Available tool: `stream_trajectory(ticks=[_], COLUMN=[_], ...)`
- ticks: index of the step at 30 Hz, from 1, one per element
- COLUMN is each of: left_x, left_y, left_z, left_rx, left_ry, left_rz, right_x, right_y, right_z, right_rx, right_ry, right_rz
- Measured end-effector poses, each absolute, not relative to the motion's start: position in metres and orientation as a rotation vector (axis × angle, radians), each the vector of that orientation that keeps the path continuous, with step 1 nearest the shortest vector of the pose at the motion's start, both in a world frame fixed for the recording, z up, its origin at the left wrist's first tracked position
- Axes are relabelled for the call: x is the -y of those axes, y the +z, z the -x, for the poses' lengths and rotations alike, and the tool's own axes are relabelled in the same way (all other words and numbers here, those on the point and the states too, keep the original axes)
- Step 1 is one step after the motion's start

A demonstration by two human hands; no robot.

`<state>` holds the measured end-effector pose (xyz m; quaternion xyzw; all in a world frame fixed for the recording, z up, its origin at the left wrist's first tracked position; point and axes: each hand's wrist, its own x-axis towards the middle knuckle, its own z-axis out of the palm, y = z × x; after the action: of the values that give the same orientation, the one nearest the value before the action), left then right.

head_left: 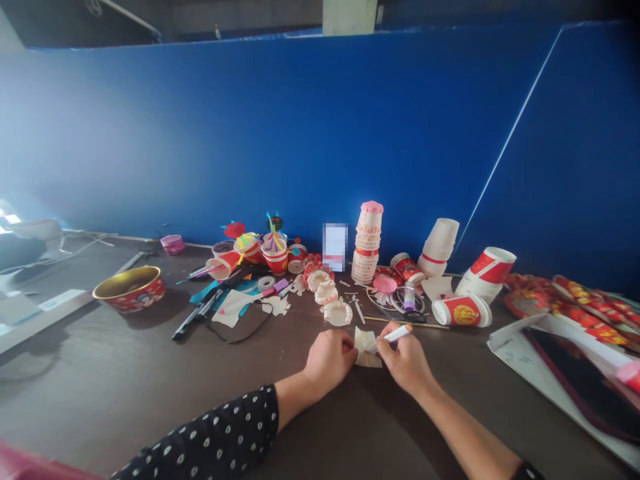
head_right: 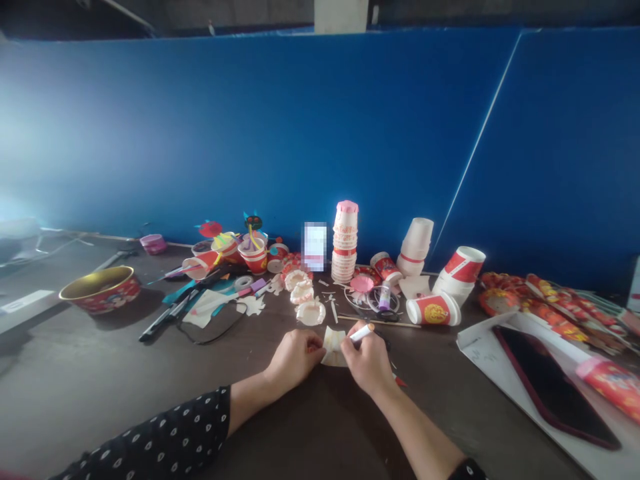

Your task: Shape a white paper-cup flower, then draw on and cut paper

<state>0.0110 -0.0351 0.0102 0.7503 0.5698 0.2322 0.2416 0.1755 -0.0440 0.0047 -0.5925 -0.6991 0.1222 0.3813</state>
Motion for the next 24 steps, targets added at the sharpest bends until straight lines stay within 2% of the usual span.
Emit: stream_trajectory(ticks=[11, 24], left_x=[0.0359, 0.0352], left_y=[0.0105, 0.0098], left_z=[-0.0110, -0.0114], left_rx=[-1.552, -1.567], left_ry=[0.640, 0.618], left_rz=[-2.038, -2.047], right_x=[0.0423, 0.0409], right_y=[-0.0015, -0.0028], right_z=[-0.1782, -0.1763], right_rx=[1.535, 1.586], right_ry=[0.479, 0.415], right_rz=[1.439, 1.452])
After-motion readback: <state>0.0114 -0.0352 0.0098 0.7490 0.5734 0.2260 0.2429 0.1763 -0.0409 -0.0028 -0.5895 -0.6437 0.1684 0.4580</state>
